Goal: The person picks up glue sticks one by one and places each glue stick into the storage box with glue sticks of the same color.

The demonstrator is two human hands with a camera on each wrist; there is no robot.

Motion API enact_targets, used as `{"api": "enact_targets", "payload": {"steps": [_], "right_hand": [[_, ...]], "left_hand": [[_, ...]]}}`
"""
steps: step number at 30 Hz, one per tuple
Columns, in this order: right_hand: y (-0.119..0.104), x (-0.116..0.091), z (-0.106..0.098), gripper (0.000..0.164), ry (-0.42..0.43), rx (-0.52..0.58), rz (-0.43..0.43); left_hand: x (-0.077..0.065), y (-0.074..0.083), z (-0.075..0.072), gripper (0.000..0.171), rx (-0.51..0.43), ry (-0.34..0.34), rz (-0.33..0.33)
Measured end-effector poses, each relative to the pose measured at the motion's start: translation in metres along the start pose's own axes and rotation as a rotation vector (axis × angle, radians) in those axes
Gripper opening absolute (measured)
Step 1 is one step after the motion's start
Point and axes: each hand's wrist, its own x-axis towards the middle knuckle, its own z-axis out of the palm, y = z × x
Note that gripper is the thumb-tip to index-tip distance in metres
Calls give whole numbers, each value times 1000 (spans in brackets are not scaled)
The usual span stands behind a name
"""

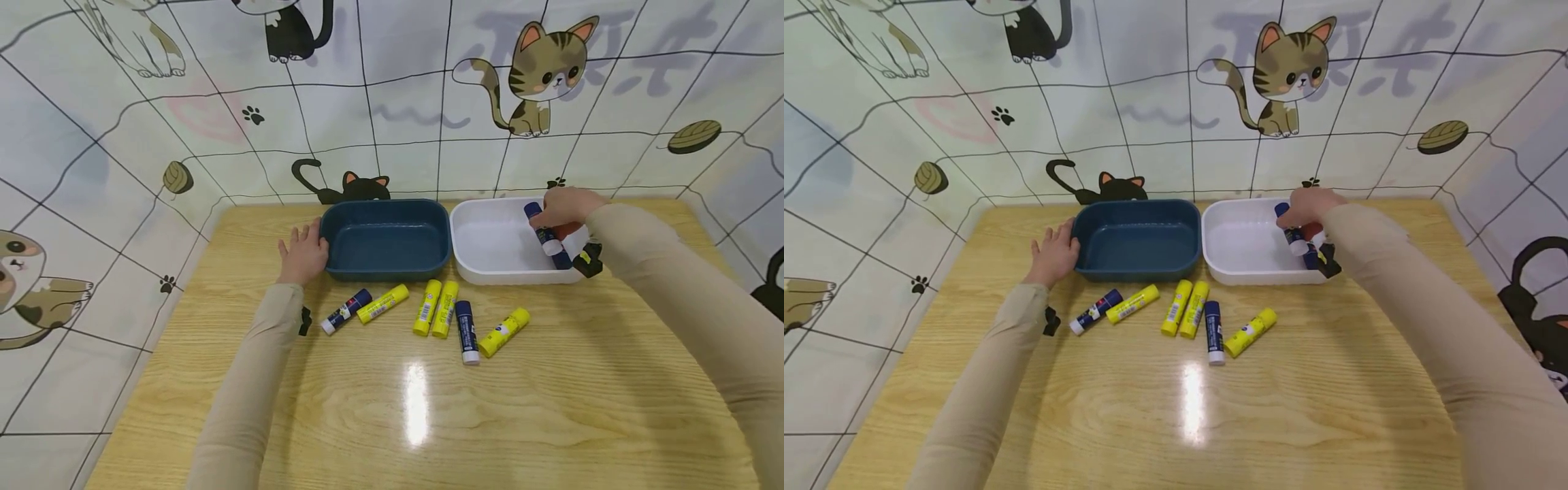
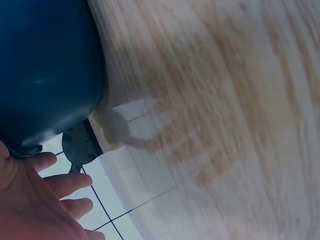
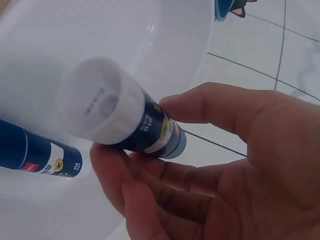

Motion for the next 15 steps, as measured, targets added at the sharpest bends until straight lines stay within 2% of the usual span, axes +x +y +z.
{"api": "enact_targets", "payload": {"steps": [7,11,15], "right_hand": [[8,19,-1,33,-121,74,67],[10,28,-3,34,-152,101,89],[10,37,-1,33,-170,82,94]], "left_hand": [[2,1,0,56,8,-7,-2],[2,1,-1,56,4,-5,-4],[2,-1,0,56,9,-6,-4]]}}
